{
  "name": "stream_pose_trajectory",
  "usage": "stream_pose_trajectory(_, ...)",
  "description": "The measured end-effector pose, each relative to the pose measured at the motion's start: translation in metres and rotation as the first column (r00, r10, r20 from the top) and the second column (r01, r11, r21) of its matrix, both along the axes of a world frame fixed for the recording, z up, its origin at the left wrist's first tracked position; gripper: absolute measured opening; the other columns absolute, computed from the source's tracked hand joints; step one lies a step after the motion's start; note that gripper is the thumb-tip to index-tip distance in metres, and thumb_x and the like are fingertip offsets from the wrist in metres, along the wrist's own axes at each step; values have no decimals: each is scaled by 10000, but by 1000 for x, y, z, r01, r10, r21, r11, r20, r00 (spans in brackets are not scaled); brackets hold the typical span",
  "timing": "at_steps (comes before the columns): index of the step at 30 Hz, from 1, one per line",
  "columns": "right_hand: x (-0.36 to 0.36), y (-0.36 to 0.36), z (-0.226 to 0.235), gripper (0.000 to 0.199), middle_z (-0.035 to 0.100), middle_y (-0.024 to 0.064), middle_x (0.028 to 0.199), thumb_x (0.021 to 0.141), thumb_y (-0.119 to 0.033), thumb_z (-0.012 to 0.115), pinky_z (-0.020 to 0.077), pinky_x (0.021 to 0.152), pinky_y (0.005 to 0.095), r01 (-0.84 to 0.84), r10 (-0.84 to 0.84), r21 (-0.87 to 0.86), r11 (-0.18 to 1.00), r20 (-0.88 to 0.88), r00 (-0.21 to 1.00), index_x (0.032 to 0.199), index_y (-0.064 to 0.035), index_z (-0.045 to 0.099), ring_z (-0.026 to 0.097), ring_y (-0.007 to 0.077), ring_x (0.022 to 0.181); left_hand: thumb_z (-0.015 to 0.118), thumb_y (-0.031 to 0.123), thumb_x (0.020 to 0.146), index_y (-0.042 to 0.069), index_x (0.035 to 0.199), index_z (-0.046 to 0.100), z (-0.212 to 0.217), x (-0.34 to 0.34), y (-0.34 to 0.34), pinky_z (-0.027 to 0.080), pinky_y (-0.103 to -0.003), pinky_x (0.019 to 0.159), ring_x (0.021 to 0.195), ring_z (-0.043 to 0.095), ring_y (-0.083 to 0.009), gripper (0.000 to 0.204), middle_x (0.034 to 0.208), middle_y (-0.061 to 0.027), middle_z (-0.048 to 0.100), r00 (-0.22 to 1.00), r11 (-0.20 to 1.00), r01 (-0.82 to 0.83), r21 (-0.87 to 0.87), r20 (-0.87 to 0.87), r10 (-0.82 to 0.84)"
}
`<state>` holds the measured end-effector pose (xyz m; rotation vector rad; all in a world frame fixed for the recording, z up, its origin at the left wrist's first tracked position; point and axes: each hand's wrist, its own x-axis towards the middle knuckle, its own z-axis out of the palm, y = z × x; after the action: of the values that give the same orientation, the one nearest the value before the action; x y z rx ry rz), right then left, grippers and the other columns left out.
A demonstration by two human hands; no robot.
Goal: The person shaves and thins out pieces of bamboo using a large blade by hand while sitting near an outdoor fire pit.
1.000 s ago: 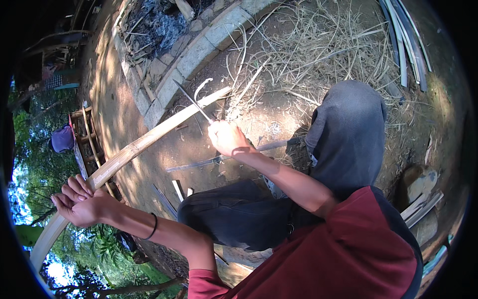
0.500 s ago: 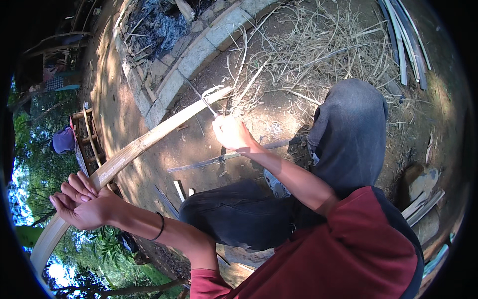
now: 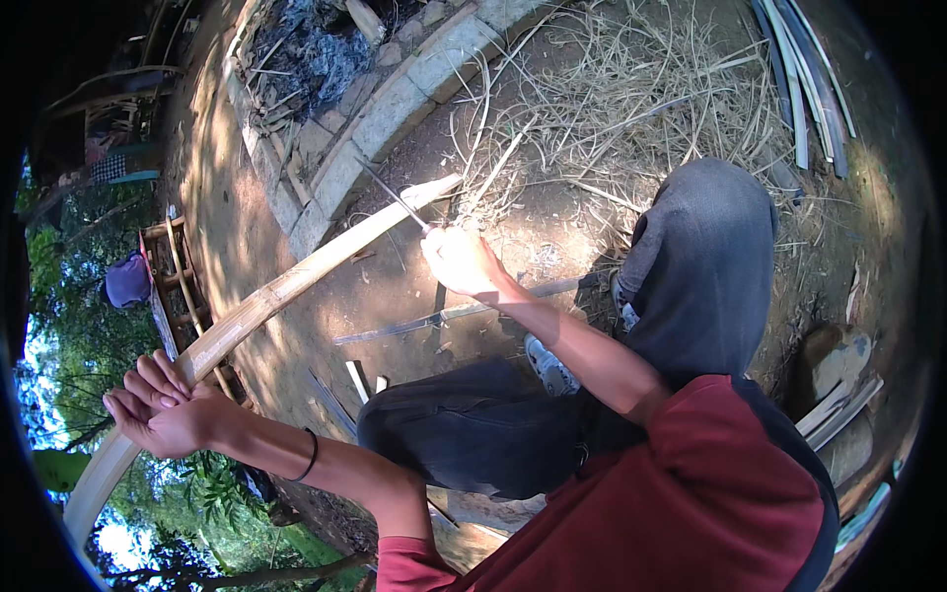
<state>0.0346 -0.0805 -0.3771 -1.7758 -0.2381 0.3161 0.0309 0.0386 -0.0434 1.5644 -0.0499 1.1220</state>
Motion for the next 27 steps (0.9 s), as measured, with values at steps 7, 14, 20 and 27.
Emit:
stream_pose_trajectory(7,-2,-8,-63,302,640,220,745,943,-284,485,520,596,464,-34,2,-148,988,-211,977,943,-42,664,637,419,664,357,212,1025,192,599,217,0,2,-5,153,-227,389,400,142,-93,448,474,24,200,998,999,-50,16,-29,50)
stream_pose_trajectory(14,0,-9,-29,331,600,232,644,953,-279,475,449,510,460,-6,-12,-76,997,-223,975,857,-3,631,591,379,553,326,229,1047,184,610,265,-2,0,19,149,-218,355,382,153,-91,443,454,5,221,999,999,53,6,-6,-53)
stream_pose_trajectory(20,4,-7,-77,306,603,189,630,937,-266,493,465,527,447,39,-50,-140,989,-74,996,810,-24,632,610,336,550,359,211,1021,186,604,209,1,0,17,150,-238,407,432,136,-101,443,483,24,178,998,1000,-14,2,-55,15)
stream_pose_trajectory(27,9,-5,-23,346,570,172,577,962,-274,472,440,483,429,12,-17,-28,1000,-177,984,808,-1,619,588,302,496,378,227,1030,190,604,241,3,-4,33,161,-228,381,408,141,-91,449,473,27,194,980,980,193,-45,-36,-195)
